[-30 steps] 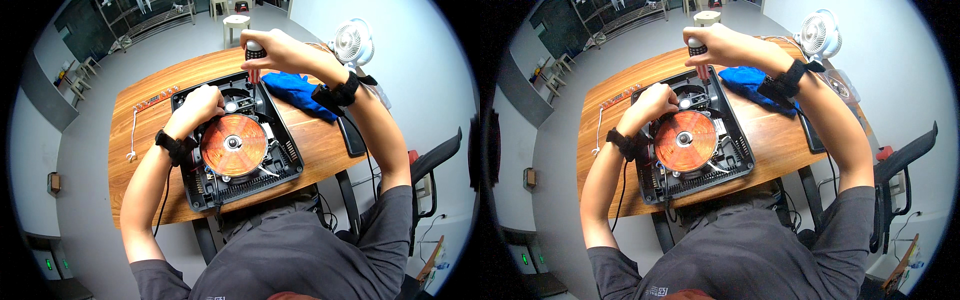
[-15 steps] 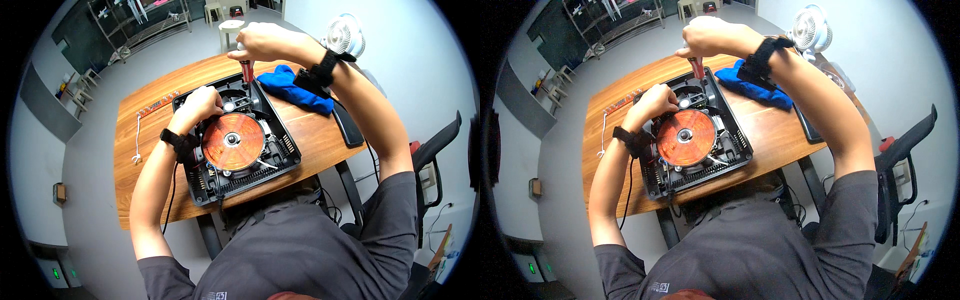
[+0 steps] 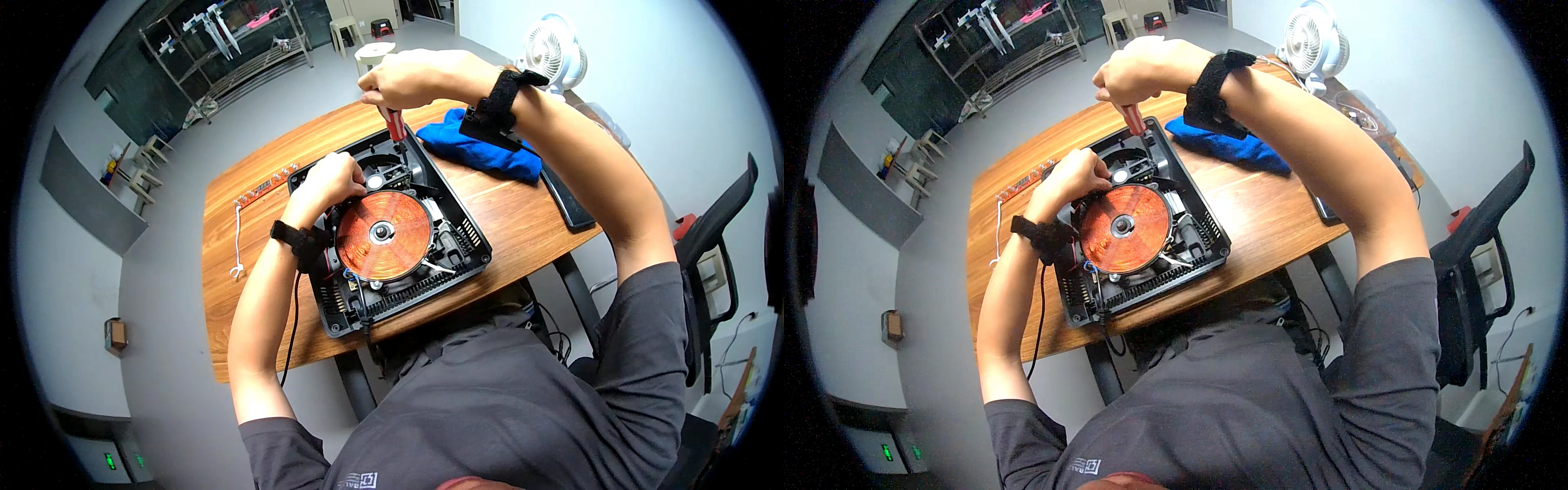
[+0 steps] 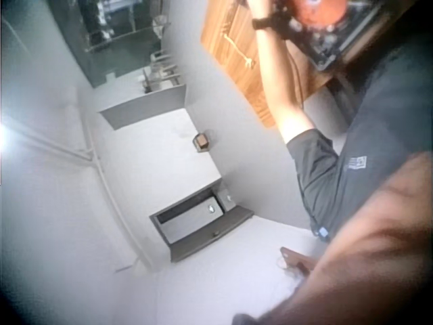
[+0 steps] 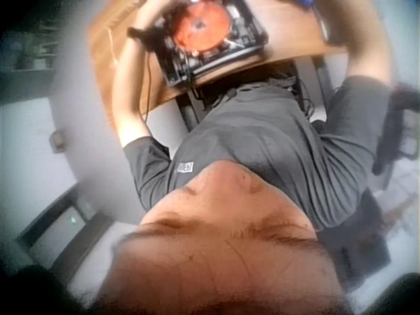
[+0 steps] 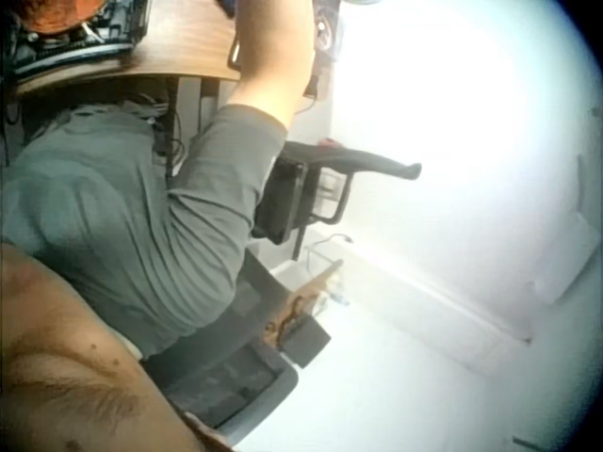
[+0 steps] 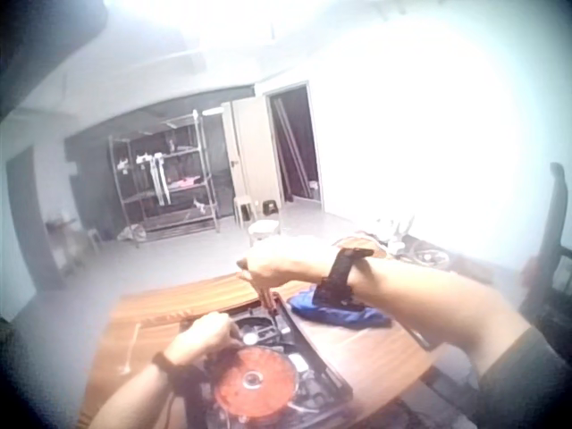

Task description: The person cleans the interior of a disassembled electronic device with a blue cloth, then uses a screwdriver to tighten screws on the internal components. They reposition a circuit board, secure it with screws, and finally close the device's casing.

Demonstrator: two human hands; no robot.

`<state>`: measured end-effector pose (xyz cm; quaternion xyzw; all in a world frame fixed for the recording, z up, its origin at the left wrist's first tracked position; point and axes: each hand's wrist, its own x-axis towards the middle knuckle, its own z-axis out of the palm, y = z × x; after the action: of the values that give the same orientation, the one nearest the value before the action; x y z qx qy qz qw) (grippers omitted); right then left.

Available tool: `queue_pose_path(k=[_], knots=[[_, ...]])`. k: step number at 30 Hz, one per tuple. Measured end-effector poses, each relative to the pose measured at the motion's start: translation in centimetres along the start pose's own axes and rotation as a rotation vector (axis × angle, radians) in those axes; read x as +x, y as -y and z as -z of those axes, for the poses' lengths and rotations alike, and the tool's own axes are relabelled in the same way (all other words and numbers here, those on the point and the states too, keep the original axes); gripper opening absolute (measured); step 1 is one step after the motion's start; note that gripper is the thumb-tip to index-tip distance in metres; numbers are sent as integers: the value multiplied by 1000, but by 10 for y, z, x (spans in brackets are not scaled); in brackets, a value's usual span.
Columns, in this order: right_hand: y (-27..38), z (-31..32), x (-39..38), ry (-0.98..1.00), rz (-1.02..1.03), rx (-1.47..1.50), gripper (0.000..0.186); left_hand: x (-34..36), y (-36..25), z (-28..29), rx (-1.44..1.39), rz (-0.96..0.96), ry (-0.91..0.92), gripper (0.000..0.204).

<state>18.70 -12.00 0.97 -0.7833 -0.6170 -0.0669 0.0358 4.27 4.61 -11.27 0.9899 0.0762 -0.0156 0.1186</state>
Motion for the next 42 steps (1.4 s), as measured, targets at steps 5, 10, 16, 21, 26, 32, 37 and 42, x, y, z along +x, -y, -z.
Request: queue_pose_path(k=[5,10,16,21,26,32,37,42], knots=[[9,16,5,219,-116,-114,46,2,2,-1,-5,0,16,21],[16,27,-3,298,-183,-23,52,0,2,1,-5,23,33,19],[1,12,-4,92,-121,-188,47,2,-1,2,-12,11,29,20],[8,12,-9,60,-112,-155,38,2,-4,5,-17,44,56,21],[-7,-3,5,59,28,-37,37,4,2,0,-26,-3,22,24],[8,3,1,1,-56,-226,42,0,2,2,-27,-11,26,25],[12,13,0,124,-194,-72,42,-2,1,1,-33,8,34,24],[9,19,-14,84,-111,-152,49,3,3,0,-41,-1,30,25]])
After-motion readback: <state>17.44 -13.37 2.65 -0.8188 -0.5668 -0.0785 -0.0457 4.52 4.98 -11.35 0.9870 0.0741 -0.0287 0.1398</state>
